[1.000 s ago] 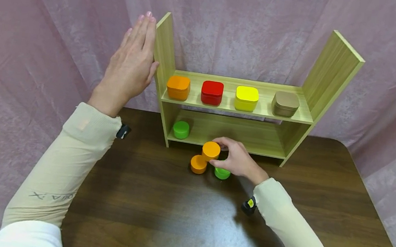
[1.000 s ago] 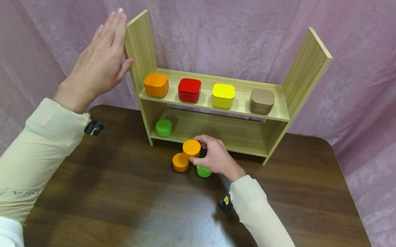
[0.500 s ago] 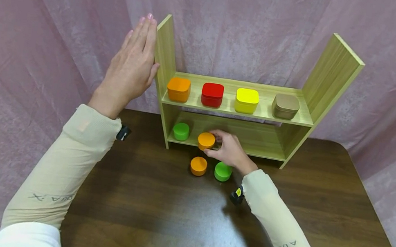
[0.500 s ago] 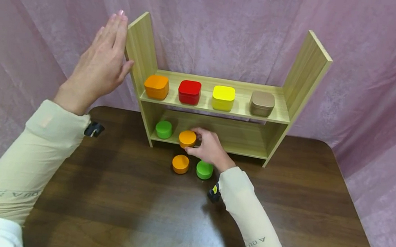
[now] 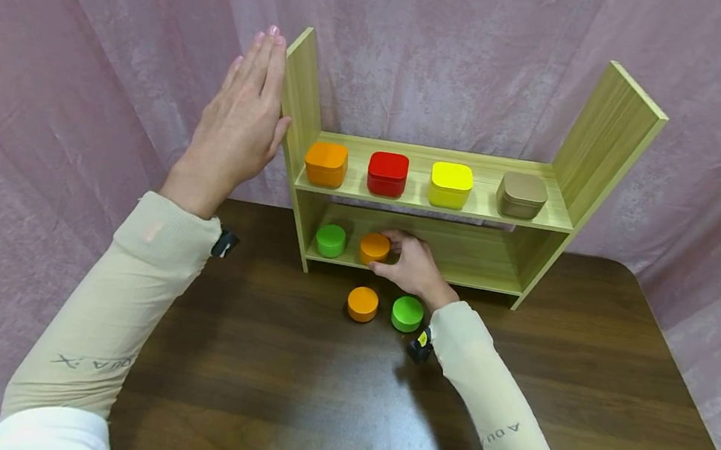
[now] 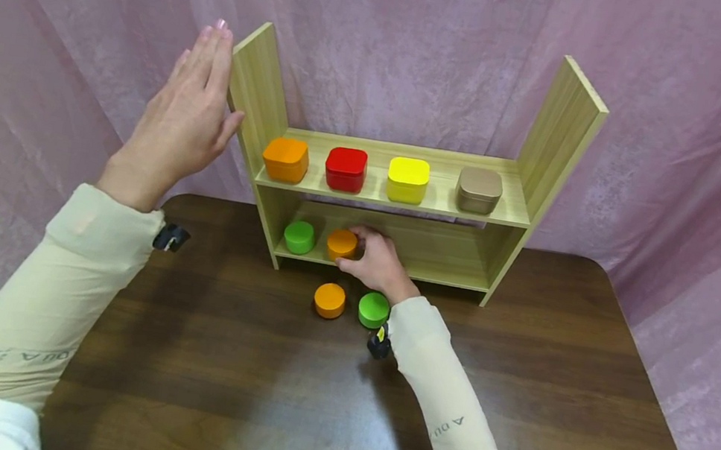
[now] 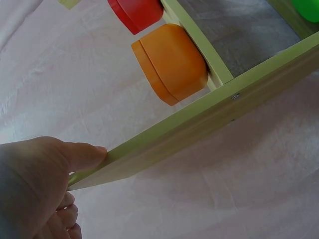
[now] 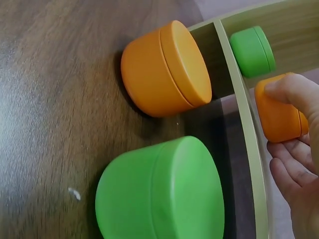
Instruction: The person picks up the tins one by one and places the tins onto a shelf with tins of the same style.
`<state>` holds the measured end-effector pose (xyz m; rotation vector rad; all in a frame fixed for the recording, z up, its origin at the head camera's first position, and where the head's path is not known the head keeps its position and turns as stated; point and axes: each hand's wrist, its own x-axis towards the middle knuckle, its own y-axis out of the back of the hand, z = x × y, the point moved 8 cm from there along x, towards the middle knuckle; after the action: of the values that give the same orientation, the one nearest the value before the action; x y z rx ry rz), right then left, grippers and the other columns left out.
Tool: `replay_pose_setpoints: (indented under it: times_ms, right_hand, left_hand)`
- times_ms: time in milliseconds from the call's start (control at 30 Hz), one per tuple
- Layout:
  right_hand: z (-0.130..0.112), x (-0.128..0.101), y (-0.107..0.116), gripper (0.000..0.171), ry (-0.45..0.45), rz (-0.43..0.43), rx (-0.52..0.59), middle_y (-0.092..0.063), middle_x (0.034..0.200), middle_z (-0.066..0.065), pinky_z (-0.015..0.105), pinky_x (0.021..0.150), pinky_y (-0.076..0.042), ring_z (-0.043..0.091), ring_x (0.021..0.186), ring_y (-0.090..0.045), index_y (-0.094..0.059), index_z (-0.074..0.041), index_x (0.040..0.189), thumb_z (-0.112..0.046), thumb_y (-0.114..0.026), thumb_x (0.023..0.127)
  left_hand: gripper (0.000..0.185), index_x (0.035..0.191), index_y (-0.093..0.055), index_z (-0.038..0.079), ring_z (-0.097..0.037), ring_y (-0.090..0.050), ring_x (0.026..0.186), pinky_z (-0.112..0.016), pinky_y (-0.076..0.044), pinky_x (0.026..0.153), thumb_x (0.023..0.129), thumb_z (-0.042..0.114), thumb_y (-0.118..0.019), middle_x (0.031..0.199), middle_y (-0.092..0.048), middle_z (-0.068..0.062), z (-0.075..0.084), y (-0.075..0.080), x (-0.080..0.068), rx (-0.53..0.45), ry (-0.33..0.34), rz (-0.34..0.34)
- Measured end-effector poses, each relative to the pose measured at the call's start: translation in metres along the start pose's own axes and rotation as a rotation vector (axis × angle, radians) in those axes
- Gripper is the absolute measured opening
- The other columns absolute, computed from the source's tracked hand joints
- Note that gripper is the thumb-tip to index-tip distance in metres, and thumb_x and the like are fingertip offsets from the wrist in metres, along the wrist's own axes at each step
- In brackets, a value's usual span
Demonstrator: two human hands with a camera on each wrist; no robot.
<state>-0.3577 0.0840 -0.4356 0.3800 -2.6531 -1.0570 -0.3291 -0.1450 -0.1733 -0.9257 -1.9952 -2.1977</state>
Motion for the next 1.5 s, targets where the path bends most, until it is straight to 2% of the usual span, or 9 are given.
replay_pose_setpoints:
  times_ms: [200,500,833,1033,1300,1500]
  right_hand:
    - [-0.001,0.004,-0.004,0.064,-0.003,0.015,0.018,-0.068,0.140,0.013,0.047,0.109,-0.056,0.034,0.124,-0.068,-0.060,-0.007,0.145,-0.027,-0.085,0.089]
    - [-0.001,0.007,-0.009,0.065,-0.022,-0.008,0.015,-0.066,0.143,0.014,0.047,0.111,-0.055,0.034,0.126,-0.066,-0.059,-0.006,0.146,-0.026,-0.084,0.090]
    - [0.002,0.002,-0.005,0.068,-0.022,-0.015,0.005,-0.064,0.146,0.014,0.047,0.112,-0.055,0.034,0.128,-0.066,-0.056,-0.005,0.149,-0.027,-0.084,0.091]
    - [0.000,-0.013,0.008,0.073,0.003,-0.021,-0.009,-0.067,0.144,0.016,0.048,0.114,-0.053,0.034,0.130,-0.066,-0.054,-0.002,0.151,-0.028,-0.085,0.089]
    - [-0.008,-0.040,0.039,0.068,0.059,-0.015,-0.015,-0.068,0.142,0.018,0.051,0.113,-0.053,0.035,0.128,-0.067,-0.059,0.000,0.145,-0.025,-0.086,0.088]
    - [-0.006,-0.061,0.048,0.068,0.071,-0.046,-0.041,-0.067,0.142,0.018,0.051,0.112,-0.053,0.034,0.129,-0.067,-0.059,0.000,0.145,-0.026,-0.086,0.089]
  left_hand:
    - [0.088,0.168,0.004,-0.002,-0.032,-0.001,0.168,-0.050,-0.006,0.136,0.108,0.017,-0.057,0.178,0.006,-0.016,0.000,0.000,0.000,0.008,0.003,-0.005]
    - [0.088,0.168,0.006,-0.002,-0.032,-0.001,0.168,-0.049,-0.006,0.136,0.108,0.017,-0.056,0.178,0.007,-0.015,0.000,0.000,0.001,0.017,0.006,-0.014]
    - [0.088,0.168,0.005,-0.002,-0.032,-0.001,0.168,-0.050,-0.006,0.136,0.108,0.017,-0.056,0.178,0.006,-0.016,0.003,-0.001,0.002,0.012,-0.005,-0.009]
    - [0.087,0.168,0.004,-0.003,-0.033,-0.002,0.167,-0.050,-0.007,0.136,0.107,0.016,-0.056,0.178,0.005,-0.017,0.002,0.000,0.001,0.011,-0.004,-0.002]
    - [0.086,0.168,0.001,-0.004,-0.034,-0.005,0.167,-0.051,-0.008,0.136,0.107,0.014,-0.057,0.178,0.002,-0.018,0.003,0.001,0.001,0.002,-0.014,0.021]
    - [0.088,0.168,0.004,-0.003,-0.034,-0.003,0.167,-0.051,-0.008,0.136,0.107,0.015,-0.057,0.178,0.004,-0.017,0.002,0.001,0.001,0.007,-0.010,0.009]
